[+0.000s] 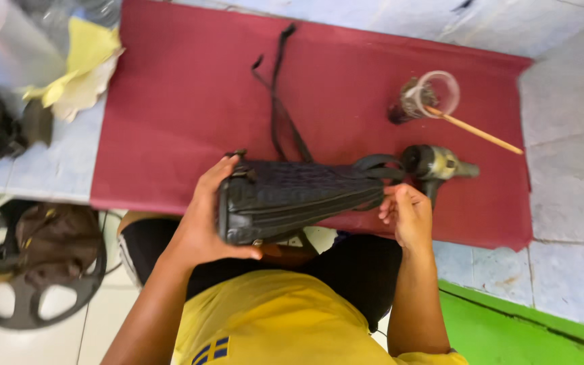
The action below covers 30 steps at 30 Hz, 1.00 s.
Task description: The person paints the edges of a black handbag with a brush, then uses a heat gun to dry the painted area. They rotate the bag to inspect it and continue painting other edges.
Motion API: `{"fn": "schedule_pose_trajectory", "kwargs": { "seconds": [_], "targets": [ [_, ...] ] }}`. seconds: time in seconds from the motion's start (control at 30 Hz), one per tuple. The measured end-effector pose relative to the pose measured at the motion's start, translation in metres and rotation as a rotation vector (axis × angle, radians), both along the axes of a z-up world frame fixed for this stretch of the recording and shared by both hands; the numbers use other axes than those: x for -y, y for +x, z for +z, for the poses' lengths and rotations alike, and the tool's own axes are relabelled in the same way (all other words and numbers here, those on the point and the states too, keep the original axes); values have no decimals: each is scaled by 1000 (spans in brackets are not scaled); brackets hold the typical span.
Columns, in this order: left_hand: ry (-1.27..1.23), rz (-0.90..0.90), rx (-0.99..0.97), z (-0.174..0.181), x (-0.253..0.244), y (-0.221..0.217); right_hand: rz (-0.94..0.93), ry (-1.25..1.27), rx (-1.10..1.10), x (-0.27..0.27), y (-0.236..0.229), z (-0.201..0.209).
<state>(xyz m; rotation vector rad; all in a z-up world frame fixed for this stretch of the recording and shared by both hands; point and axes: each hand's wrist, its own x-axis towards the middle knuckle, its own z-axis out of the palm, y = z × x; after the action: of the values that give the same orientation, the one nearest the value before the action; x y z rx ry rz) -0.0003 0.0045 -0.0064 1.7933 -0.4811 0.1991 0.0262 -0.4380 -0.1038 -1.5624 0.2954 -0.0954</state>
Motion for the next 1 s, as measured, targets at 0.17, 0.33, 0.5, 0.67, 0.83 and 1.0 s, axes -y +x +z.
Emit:
{"fn": "schedule_pose_trajectory", "kwargs": {
  "seconds": [0.17,0.33,0.5,0.67,0.83,1.0],
  "targets": [
    [-45,-52,9,-9,-5,-1,-501,-37,249,12,45,60],
    [-54,14,-31,-9,-4,-2,-442,-41,184,28,112,59],
    [-70,9,-46,-15,-5,-3,-303,-429,176,18,140,71],
    [-72,-7,-23,-17,-6,-1,-292,-701,389,20,128,67],
    [-62,13,-57,-13,-6,0,-311,-919,597,5,102,65],
    [-92,-19,-41,-11,-5,4,-290,-976,744,-9,96,58]
  ]
}}
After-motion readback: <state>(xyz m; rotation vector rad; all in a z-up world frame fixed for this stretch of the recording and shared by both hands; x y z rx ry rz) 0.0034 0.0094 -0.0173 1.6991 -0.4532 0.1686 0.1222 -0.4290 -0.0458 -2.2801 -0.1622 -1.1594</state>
